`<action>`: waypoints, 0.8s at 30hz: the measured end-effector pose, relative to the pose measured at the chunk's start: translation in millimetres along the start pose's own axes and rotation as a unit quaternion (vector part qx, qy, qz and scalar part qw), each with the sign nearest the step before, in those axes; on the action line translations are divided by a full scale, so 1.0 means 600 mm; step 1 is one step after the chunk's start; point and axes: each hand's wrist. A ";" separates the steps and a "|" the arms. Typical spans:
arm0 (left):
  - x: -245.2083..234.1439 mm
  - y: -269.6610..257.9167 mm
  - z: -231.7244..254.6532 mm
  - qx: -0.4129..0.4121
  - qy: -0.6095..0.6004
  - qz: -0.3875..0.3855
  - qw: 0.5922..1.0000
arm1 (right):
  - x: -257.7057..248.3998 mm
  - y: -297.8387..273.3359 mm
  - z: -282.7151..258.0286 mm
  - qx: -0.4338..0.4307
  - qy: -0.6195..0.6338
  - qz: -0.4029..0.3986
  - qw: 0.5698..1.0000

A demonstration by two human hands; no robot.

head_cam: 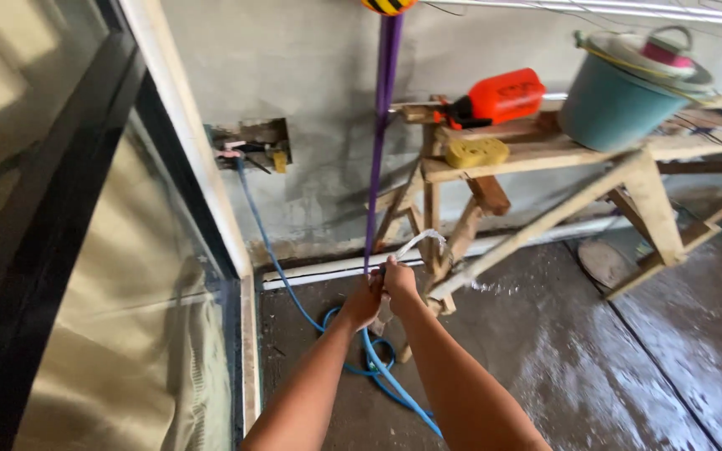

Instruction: The person is using a water hose to wash the concrete floor of a garage or driveway.

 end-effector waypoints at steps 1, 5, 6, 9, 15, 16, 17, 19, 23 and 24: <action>-0.016 0.012 -0.009 -0.001 0.000 0.007 1.000 | 0.012 0.024 0.003 0.001 -0.003 -0.006 1.000; -0.081 0.065 -0.019 -0.050 0.147 0.095 0.983 | 0.068 0.104 -0.019 -0.046 -0.097 -0.073 0.991; -0.091 0.072 -0.021 -0.061 0.149 0.111 0.981 | 0.080 0.118 -0.026 -0.037 -0.151 -0.072 0.985; -0.125 0.192 -0.150 0.043 0.327 0.096 0.939 | 0.117 0.180 -0.045 -0.067 -0.179 -0.113 0.975; -0.179 0.229 -0.069 -0.047 -0.162 0.173 0.970 | 0.189 0.257 -0.105 -0.050 -0.184 -0.215 0.958; -0.184 0.235 -0.071 -0.054 -0.163 0.181 0.968 | 0.200 0.254 -0.112 -0.042 -0.186 -0.222 0.956; -0.191 0.240 -0.073 -0.057 -0.181 0.191 0.963 | 0.214 0.251 -0.120 -0.069 -0.216 -0.222 0.948; -0.225 0.270 -0.073 -0.050 -0.195 0.207 0.958 | 0.256 0.261 -0.145 -0.104 -0.243 -0.228 0.937; -0.287 0.306 -0.111 -0.078 -0.129 0.231 0.961 | 0.322 0.340 -0.126 -0.082 -0.251 -0.227 0.937; -0.307 0.313 -0.124 -0.074 -0.063 0.238 0.966 | 0.340 0.372 -0.112 -0.085 -0.227 -0.248 0.938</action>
Point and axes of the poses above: each hand's wrist, its own y-axis towards the middle knuckle, its own x-axis out of the palm, z = x × y, and after that the axes turned 1 degree about -z, right-handed
